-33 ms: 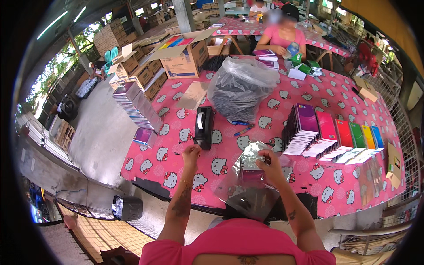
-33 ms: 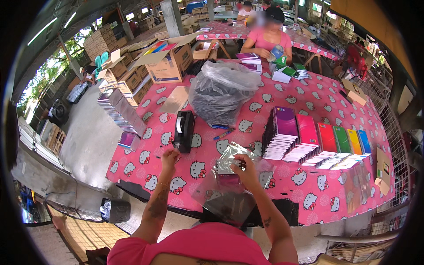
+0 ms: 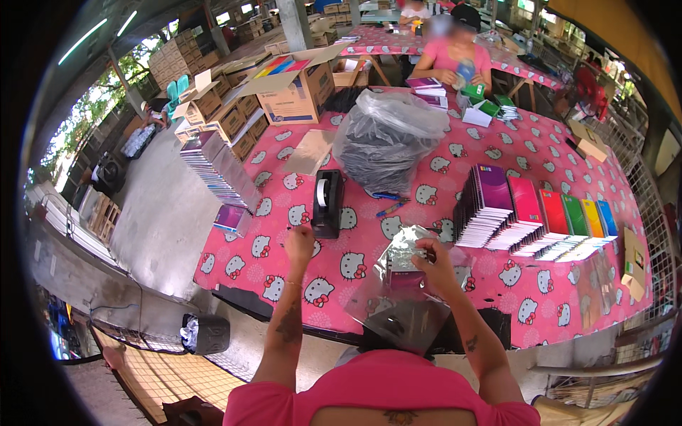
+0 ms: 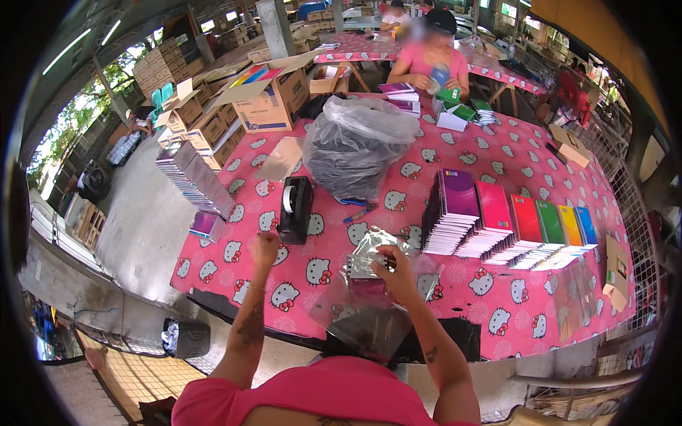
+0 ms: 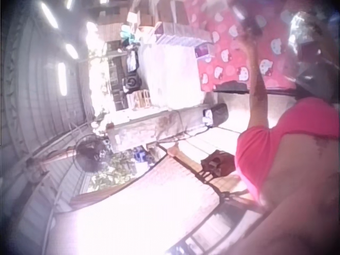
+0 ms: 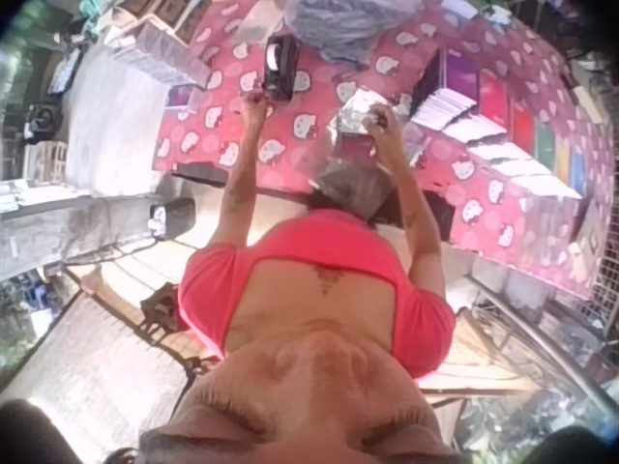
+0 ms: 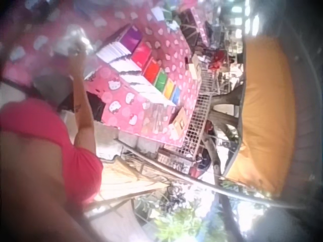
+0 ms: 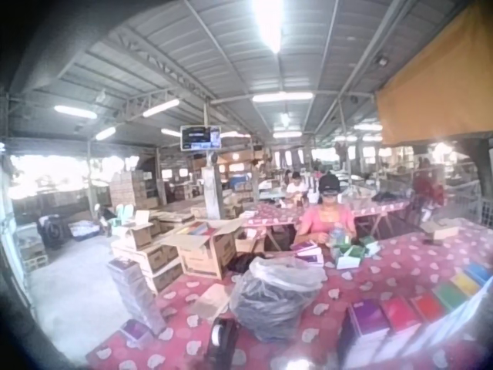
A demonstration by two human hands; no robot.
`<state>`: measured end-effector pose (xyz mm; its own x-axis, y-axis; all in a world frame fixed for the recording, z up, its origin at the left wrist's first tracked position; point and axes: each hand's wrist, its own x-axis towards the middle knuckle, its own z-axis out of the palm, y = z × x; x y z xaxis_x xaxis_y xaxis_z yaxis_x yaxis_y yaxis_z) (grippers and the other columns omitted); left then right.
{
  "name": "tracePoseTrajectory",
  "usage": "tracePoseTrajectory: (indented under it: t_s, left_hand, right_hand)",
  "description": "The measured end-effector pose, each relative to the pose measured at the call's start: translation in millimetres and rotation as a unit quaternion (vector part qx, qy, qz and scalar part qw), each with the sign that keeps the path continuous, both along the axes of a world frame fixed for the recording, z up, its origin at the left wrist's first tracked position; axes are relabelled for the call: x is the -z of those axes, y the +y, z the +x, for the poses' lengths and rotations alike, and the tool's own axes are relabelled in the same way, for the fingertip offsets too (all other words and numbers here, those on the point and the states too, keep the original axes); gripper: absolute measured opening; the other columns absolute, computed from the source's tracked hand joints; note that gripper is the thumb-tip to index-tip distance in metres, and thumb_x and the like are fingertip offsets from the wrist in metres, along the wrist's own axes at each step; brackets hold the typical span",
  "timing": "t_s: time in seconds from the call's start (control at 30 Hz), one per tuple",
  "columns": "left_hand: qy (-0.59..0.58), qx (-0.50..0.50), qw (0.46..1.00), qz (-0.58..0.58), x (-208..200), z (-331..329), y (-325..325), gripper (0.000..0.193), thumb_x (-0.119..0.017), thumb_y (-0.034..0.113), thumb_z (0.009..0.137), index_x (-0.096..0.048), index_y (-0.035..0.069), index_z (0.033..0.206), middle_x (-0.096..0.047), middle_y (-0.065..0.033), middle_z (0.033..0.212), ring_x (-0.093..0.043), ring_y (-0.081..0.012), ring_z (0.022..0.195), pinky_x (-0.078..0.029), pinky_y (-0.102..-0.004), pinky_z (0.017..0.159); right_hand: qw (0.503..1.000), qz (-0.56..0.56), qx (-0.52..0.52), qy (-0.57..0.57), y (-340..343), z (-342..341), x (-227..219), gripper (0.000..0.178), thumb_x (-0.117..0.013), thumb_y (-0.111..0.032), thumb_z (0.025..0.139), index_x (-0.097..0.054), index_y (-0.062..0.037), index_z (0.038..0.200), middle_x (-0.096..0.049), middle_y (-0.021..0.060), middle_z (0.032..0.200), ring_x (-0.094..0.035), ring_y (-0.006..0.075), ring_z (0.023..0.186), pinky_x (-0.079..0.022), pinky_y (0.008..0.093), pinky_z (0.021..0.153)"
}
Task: The person repeatedly picks up small notebooks from a stack, places them into clear plastic sleeves, and seals the sleeves using a handheld heat sealer. The sealed notebooks are then set aside on the table. The process is repeated for multiple notebooks of different colors.
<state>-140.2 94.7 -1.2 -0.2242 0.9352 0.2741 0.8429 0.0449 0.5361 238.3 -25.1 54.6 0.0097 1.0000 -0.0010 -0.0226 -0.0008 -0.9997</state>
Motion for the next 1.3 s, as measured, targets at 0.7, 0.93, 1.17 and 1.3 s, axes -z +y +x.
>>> tracePoseTrajectory:
  t_s: [0.7, 0.93, 1.17, 1.3]
  left_hand:
    - [-0.537, 0.408, 0.666, -0.319, -32, 143, -6, 0.036, -0.070, 0.025, 0.093, -0.057, 0.006, 0.120, -0.061, -0.0006, 0.100, -0.058, -0.0089, 0.084, -0.049, -0.0293, 0.071]
    - [-0.293, 0.371, 0.881, -0.027, -76, 136, -121, 0.069, -0.085, 0.017, 0.076, -0.049, 0.003, 0.133, -0.058, -0.0141, 0.121, -0.057, -0.0259, 0.113, -0.048, -0.0375, 0.096]
    - [-0.458, 0.042, 0.868, 0.187, -124, -70, -86, 0.054, -0.078, 0.025, 0.086, -0.054, -0.001, 0.127, -0.065, -0.0073, 0.108, -0.066, -0.0159, 0.089, -0.055, -0.0290, 0.080]
    - [-0.472, -0.243, 0.831, 0.165, -90, -212, -6, 0.058, -0.072, 0.056, 0.085, -0.064, -0.001, 0.094, -0.063, -0.0073, 0.082, -0.062, -0.0180, 0.067, -0.052, -0.0335, 0.055]
  right_hand:
    - [0.998, 0.045, 0.037, 0.014, 2, -3, 14, 0.045, -0.072, -0.009, 0.089, -0.052, -0.0042, 0.129, -0.056, 0.0054, 0.117, -0.054, 0.0130, 0.108, -0.045, 0.0281, 0.093]
    - [0.981, 0.097, 0.090, 0.139, -4, -32, 10, 0.041, -0.068, -0.012, 0.090, -0.056, -0.0046, 0.128, -0.057, 0.0065, 0.120, -0.052, 0.0182, 0.119, -0.042, 0.0322, 0.099]
    - [0.871, -0.007, 0.051, -0.489, -30, 7, 35, 0.083, -0.072, -0.048, 0.084, -0.038, -0.0080, 0.149, -0.038, 0.0234, 0.150, -0.037, 0.0385, 0.140, -0.032, 0.0520, 0.113]
    - [0.819, -0.048, -0.019, -0.571, -62, -6, 57, 0.110, -0.076, -0.069, 0.066, -0.034, -0.0156, 0.153, -0.018, 0.0280, 0.159, -0.018, 0.0476, 0.147, -0.012, 0.0662, 0.115]
